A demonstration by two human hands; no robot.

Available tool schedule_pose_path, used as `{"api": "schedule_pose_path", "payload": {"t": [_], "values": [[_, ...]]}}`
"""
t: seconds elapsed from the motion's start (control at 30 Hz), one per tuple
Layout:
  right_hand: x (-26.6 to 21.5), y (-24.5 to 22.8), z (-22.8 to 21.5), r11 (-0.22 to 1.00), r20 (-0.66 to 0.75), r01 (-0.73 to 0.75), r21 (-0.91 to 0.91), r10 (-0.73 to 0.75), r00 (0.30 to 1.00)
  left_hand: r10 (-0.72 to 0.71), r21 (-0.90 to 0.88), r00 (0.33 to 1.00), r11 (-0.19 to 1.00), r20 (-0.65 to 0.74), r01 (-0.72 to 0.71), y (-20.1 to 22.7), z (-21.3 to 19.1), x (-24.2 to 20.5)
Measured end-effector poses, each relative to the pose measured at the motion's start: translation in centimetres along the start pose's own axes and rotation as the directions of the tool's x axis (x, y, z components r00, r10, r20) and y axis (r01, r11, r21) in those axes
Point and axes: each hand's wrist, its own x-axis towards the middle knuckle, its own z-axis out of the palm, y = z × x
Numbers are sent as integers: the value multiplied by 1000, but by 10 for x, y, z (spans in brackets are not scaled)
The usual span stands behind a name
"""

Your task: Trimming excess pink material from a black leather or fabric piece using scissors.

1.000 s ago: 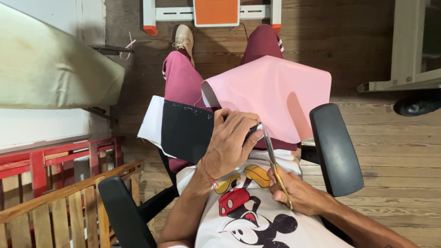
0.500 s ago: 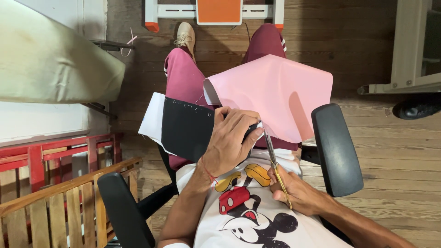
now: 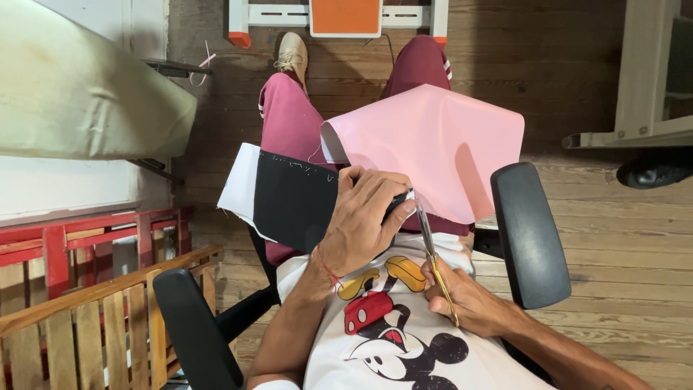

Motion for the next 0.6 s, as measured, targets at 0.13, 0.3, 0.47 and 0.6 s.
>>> {"api": "schedule_pose_path", "payload": {"t": [0.13,0.3,0.47,0.6], "values": [[0,-3,0,1000,-6,2,-9,-2,1000,-12,-9,1000,1000,-1,12,0,0,0],[0,0,0,999,-4,33,-10,-33,999,-7,-3,1000,1000,11,7,-1,1,-2],[0,-4,-1,1000,7,5,-26,-5,1000,9,10,1000,1000,13,-9,0,1,-1],[0,-1,0,1000,-5,22,8,-22,1000,-5,2,1000,1000,-8,5,1,0,0]]}}
